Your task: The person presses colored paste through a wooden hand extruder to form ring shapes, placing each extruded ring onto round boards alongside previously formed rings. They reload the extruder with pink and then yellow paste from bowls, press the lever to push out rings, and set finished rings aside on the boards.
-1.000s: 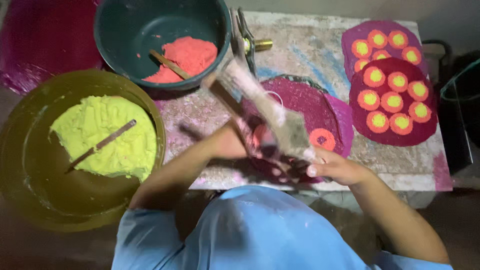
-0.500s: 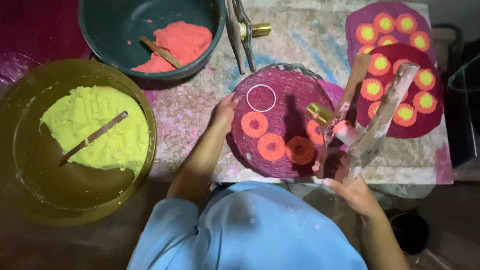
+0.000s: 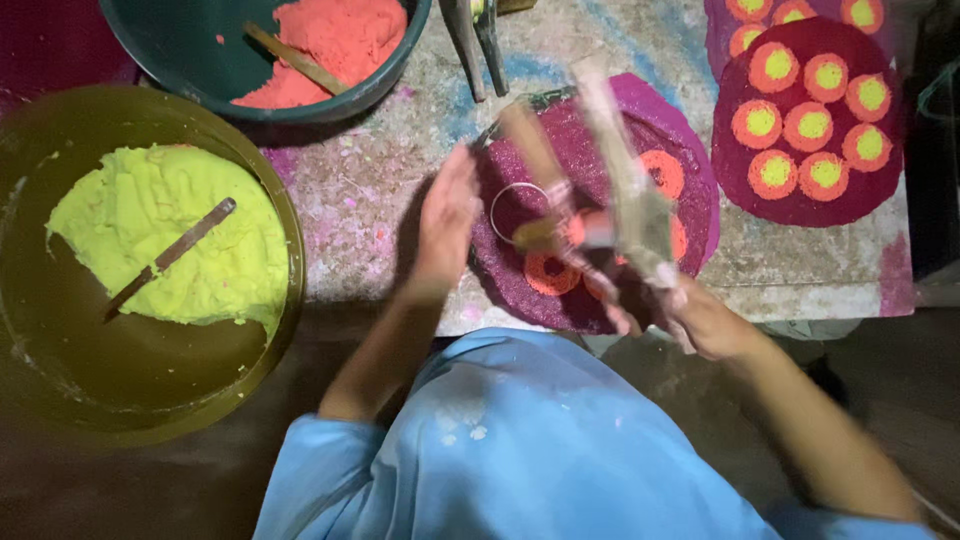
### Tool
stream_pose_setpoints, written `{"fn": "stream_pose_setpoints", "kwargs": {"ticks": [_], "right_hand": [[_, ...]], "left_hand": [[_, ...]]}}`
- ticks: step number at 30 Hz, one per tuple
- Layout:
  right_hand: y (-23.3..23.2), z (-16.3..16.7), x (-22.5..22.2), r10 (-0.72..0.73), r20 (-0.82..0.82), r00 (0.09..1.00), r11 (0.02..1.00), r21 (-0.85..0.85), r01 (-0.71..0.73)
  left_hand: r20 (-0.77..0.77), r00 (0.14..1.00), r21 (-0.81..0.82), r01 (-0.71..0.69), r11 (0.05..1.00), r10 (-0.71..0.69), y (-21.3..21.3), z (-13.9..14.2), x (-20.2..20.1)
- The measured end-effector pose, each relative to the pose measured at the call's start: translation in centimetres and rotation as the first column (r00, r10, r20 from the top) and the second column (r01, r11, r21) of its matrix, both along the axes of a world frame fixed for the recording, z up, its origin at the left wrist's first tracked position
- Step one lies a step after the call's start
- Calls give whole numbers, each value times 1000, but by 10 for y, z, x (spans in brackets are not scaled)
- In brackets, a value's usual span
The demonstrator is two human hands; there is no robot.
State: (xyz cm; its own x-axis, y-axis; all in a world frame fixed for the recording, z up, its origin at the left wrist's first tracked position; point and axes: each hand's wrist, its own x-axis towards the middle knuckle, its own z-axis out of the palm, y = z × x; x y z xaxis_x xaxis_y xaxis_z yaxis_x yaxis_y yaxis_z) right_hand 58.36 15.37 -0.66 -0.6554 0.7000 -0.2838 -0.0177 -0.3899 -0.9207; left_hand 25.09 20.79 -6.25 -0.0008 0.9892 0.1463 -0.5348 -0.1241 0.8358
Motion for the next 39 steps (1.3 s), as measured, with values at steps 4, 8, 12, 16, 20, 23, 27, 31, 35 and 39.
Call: {"fn": "stream_pose_setpoints", "kwargs": {"ticks": [4,8,12,16,20,23,27,31,35,39], "right_hand": [[16,11,-20,276,24,961,878,-413,-242],[56,43,-13,362,335,870,861,-479,-173],[102,64,-19,416,567,711,900,-370,-231],[120,68,-48,327,823,465,936,-216,-277],[120,65,-80,292,847,444,938,-162,-306],[117,62,-90,282,830,482,939,-136,-314],[116,65,-87,315,827,466,938,-196,-286],[119,68,-79,221,886,408,959,-121,-257],[122,64,-81,101,920,378,947,28,-320],[123,54,-92,31,874,485,934,147,-326]], "left_hand": [[633,523,312,502,807,-570,30,37,-8],[686,504,346,408,845,-525,50,32,12],[783,457,345,244,907,-421,86,-2,27],[834,375,387,125,914,-405,111,-32,21],[809,332,475,118,872,-485,120,-44,1],[831,321,444,111,889,-455,118,-50,-3],[884,261,381,82,921,-388,110,-60,15],[893,228,388,51,920,-389,121,-64,37],[832,281,471,99,877,-478,145,-59,33],[778,363,507,119,854,-513,155,-56,10]]}}
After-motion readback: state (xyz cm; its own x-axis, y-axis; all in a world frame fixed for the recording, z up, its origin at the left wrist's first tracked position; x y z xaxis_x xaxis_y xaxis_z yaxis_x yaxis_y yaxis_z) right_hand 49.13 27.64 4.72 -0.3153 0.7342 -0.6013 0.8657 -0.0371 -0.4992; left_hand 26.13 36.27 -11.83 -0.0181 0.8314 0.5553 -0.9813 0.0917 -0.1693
